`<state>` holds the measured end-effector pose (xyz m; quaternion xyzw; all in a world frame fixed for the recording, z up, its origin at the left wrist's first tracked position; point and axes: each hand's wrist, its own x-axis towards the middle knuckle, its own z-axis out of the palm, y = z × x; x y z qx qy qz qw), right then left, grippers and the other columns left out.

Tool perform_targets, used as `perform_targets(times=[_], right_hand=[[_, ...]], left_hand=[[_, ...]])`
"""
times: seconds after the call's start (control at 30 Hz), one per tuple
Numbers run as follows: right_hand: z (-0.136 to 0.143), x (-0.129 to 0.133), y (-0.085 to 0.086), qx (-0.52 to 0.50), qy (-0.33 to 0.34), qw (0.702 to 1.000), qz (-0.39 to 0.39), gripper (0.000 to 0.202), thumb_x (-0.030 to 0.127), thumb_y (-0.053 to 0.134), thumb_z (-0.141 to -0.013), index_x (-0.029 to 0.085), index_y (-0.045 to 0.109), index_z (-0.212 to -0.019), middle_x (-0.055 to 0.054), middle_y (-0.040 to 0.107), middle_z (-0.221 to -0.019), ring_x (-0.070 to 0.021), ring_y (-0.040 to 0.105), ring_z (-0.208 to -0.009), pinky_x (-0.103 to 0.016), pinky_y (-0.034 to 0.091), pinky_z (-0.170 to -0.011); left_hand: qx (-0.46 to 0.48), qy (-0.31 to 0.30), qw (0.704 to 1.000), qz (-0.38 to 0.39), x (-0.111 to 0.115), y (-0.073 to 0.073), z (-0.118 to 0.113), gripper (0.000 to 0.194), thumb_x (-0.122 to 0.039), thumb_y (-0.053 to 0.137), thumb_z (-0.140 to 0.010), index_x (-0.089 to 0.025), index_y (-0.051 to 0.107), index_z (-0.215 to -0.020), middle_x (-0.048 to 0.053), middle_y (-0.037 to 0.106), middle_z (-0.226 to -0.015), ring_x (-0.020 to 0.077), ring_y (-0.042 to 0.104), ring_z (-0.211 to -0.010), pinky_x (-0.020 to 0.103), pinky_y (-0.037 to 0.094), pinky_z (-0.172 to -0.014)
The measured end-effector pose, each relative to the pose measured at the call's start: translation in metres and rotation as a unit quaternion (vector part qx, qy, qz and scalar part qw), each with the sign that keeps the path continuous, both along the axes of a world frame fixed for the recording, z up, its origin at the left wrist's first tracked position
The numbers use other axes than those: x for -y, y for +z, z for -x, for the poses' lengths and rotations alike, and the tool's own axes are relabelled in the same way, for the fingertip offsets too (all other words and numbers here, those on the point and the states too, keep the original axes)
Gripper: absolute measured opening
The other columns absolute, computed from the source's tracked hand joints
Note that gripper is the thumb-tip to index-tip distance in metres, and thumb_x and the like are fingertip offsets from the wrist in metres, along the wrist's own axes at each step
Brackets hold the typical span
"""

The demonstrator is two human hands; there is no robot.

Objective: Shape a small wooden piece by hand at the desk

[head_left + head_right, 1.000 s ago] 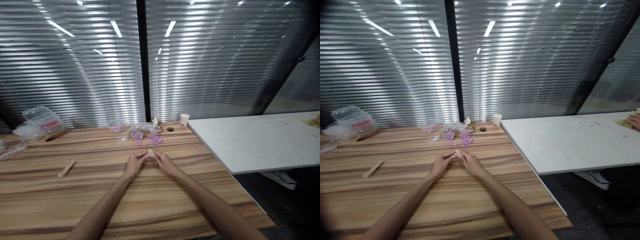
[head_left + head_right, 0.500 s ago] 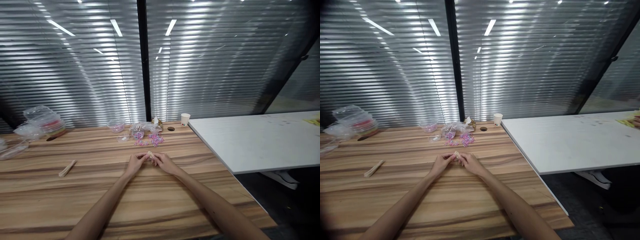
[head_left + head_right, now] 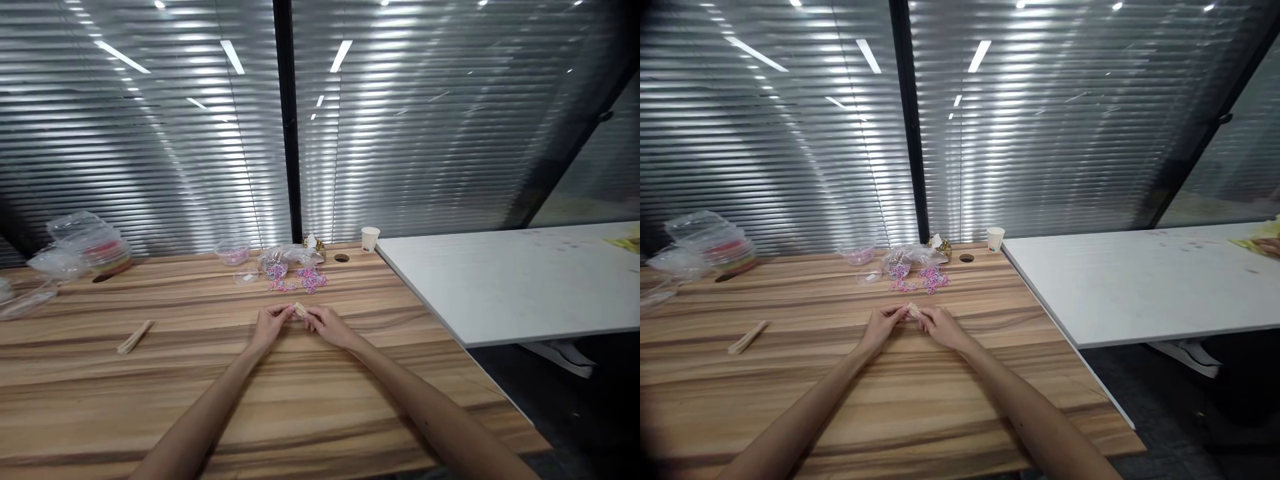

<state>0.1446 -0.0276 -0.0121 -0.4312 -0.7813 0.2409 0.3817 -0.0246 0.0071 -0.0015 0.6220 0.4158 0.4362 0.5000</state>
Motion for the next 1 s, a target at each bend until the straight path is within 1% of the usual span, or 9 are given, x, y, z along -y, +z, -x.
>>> perform_targets(times=[0.07,0.17,0.3,0.43,0.57,0.7,0.77,0.9,1.0], right_hand=[[-0.001,-0.001,-0.001,-0.017,0.0,1.0,0.012,0.033,0.03,0.034,-0.089,0.014,0.053,-0.067,0.001,0.052,-0.06,-0.0089,0.046,-0.055,-0.018,0.033,-0.055],[-0.001,-0.004,-0.002,-0.078,0.018,0.995,0.058,0.034,0.035,0.035,-0.087,0.014,0.049,-0.064,0.001,0.047,-0.056,-0.0085,0.043,-0.053,-0.018,0.032,-0.053],[0.0,-0.006,-0.003,-0.148,0.058,0.981,0.114,0.038,0.045,0.038,-0.084,0.015,0.045,-0.063,0.002,0.043,-0.055,-0.0081,0.04,-0.051,-0.019,0.032,-0.051],[0.001,-0.004,0.001,-0.165,0.094,0.972,0.142,0.041,0.052,0.039,-0.082,0.014,0.048,-0.068,0.003,0.039,-0.054,-0.0076,0.036,-0.049,-0.019,0.028,-0.048],[0.0,-0.001,0.008,-0.149,0.118,0.969,0.161,0.045,0.056,0.038,-0.081,0.014,0.046,-0.066,0.003,0.036,-0.055,-0.0069,0.03,-0.049,-0.019,0.023,-0.047],[-0.003,0.0,0.011,-0.124,0.139,0.972,0.146,0.044,0.052,0.036,-0.084,0.013,0.043,-0.064,0.003,0.034,-0.057,-0.0073,0.029,-0.052,-0.02,0.023,-0.049],[-0.004,0.0,0.009,-0.106,0.136,0.977,0.129,0.042,0.048,0.037,-0.085,0.013,0.043,-0.063,0.003,0.035,-0.058,-0.0074,0.03,-0.053,-0.02,0.023,-0.05],[-0.004,-0.001,0.004,-0.071,0.098,0.989,0.088,0.038,0.041,0.036,-0.087,0.013,0.042,-0.061,0.003,0.037,-0.058,-0.0074,0.032,-0.054,-0.019,0.024,-0.051],[-0.004,-0.001,0.0,-0.054,0.068,0.994,0.065,0.035,0.036,0.037,-0.087,0.013,0.046,-0.062,0.003,0.039,-0.056,-0.0074,0.034,-0.053,-0.019,0.024,-0.052]], left_hand=[[-0.003,-0.003,1.0,-0.002,0.0,0.0,0.0,0.036,-0.039,0.064,-0.063,-0.014,0.069,-0.088,0.007,0.068,-0.086,0.0198,0.061,-0.075,0.03,0.047,-0.072],[-0.024,-0.025,0.999,-0.019,-0.001,-0.001,0.001,0.037,-0.038,0.063,-0.065,-0.016,0.067,-0.095,0.007,0.066,-0.096,0.0219,0.06,-0.084,0.032,0.046,-0.076],[-0.051,-0.034,0.997,-0.035,-0.001,-0.002,0.001,0.043,-0.037,0.062,-0.066,-0.017,0.062,-0.104,0.007,0.066,-0.098,0.022,0.06,-0.088,0.032,0.045,-0.078],[-0.067,-0.043,0.996,-0.04,0.001,0.001,0.001,0.05,-0.036,0.061,-0.067,-0.014,0.057,-0.112,0.008,0.067,-0.093,0.0208,0.06,-0.086,0.03,0.045,-0.077],[-0.101,-0.063,0.99,-0.079,0.003,0.005,0.003,0.044,-0.035,0.062,-0.068,-0.014,0.061,-0.106,0.008,0.066,-0.096,0.0204,0.059,-0.087,0.028,0.045,-0.077],[-0.105,-0.081,0.988,-0.079,0.004,0.003,0.003,0.039,-0.036,0.063,-0.066,-0.012,0.065,-0.097,0.01,0.067,-0.091,0.02,0.061,-0.081,0.028,0.047,-0.072],[-0.098,-0.087,0.989,-0.071,0.004,0.001,0.002,0.038,-0.036,0.064,-0.066,-0.012,0.065,-0.095,0.01,0.067,-0.088,0.0199,0.061,-0.078,0.029,0.048,-0.07],[-0.095,-0.087,0.989,-0.075,0.004,0.001,0.001,0.036,-0.036,0.064,-0.066,-0.012,0.065,-0.092,0.01,0.067,-0.087,0.0195,0.061,-0.076,0.028,0.048,-0.068],[-0.103,-0.1,0.984,-0.102,0.005,0.004,0.001,0.031,-0.036,0.063,-0.067,-0.013,0.066,-0.089,0.009,0.067,-0.086,0.0191,0.061,-0.076,0.027,0.047,-0.067]])
